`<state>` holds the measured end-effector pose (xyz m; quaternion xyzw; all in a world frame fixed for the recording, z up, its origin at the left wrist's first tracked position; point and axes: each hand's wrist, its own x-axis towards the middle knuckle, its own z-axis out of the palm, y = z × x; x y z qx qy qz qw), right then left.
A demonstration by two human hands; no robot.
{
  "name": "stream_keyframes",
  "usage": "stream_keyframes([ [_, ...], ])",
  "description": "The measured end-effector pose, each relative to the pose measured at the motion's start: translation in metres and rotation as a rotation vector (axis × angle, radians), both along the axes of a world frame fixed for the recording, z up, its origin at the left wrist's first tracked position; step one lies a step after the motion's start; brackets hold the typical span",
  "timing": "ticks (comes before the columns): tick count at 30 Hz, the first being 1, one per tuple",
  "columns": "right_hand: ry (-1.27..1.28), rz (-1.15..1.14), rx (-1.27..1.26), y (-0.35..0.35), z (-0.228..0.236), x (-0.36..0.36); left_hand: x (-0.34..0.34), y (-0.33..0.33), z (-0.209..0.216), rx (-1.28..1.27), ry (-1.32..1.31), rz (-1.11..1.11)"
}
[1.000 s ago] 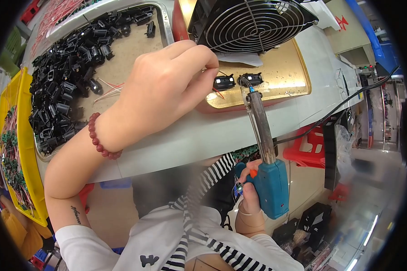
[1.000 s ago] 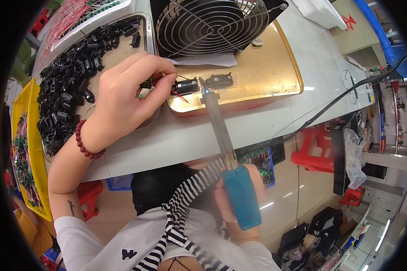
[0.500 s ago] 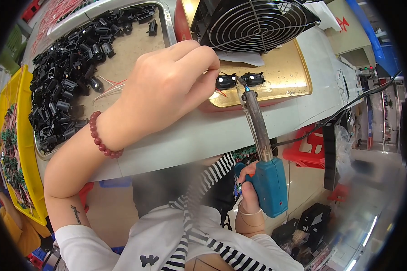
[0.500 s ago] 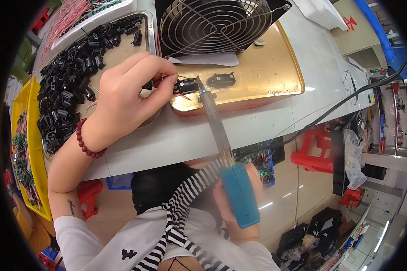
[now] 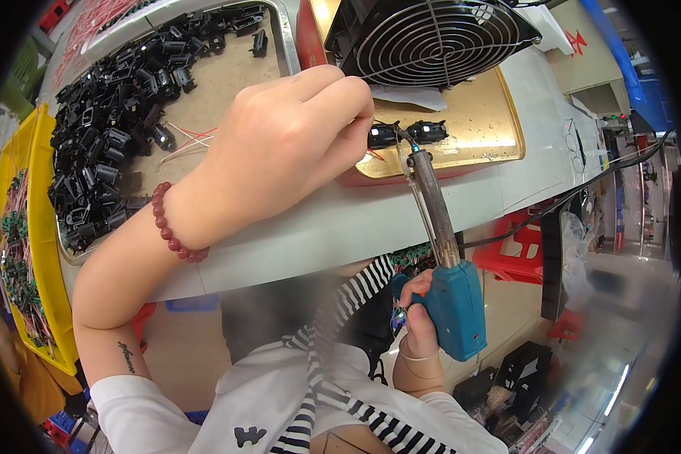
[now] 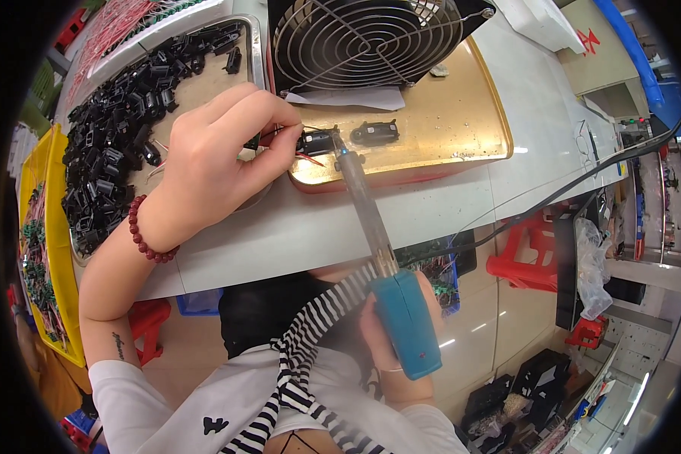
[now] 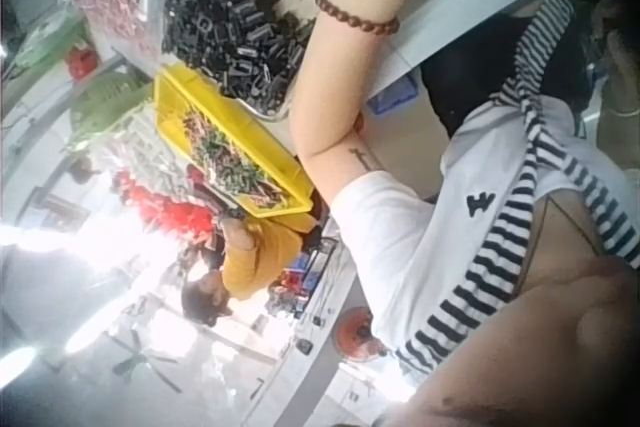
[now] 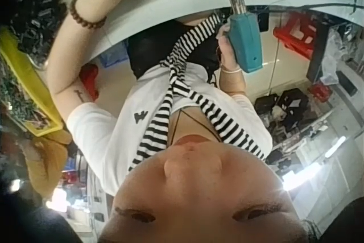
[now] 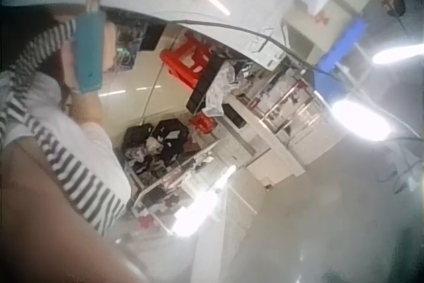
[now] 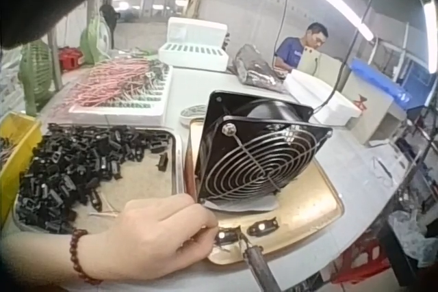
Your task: The person places plastic casings onto a fixture, fits wired circuit boards into them by hand, and solders the connections using a soldering iron.
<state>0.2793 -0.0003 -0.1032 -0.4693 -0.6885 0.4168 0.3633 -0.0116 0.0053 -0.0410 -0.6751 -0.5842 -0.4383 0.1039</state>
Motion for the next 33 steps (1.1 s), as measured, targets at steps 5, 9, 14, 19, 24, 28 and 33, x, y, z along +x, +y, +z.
stream_keyframes([
  [5, 0.108, -0.011, -0.032, -0.005, 0.009, -0.008, 0.0, 0.0, -0.001, 0.006, 0.002, -0.001],
  [9, 0.177, -0.021, -0.12, -0.005, 0.004, -0.004, 0.0, 0.0, -0.001, 0.006, 0.003, -0.001],
  [14, 0.169, -0.029, -0.131, -0.006, 0.011, -0.01, 0.0, -0.001, -0.001, 0.007, 0.002, 0.003],
  [19, 0.235, -0.081, -0.231, -0.009, 0.023, -0.018, -0.001, 0.0, -0.001, 0.002, 0.019, 0.006],
  [24, 0.146, 0.009, -0.073, -0.006, 0.023, -0.02, 0.0, 0.0, 0.0, 0.028, 0.02, 0.003],
  [28, 0.154, -0.032, -0.118, -0.005, 0.024, -0.025, 0.0, 0.001, -0.001, 0.039, 0.023, 0.0],
  [33, 0.264, 0.056, -0.174, -0.008, 0.03, -0.023, 0.0, 0.001, -0.002, 0.051, 0.02, 0.005],
])
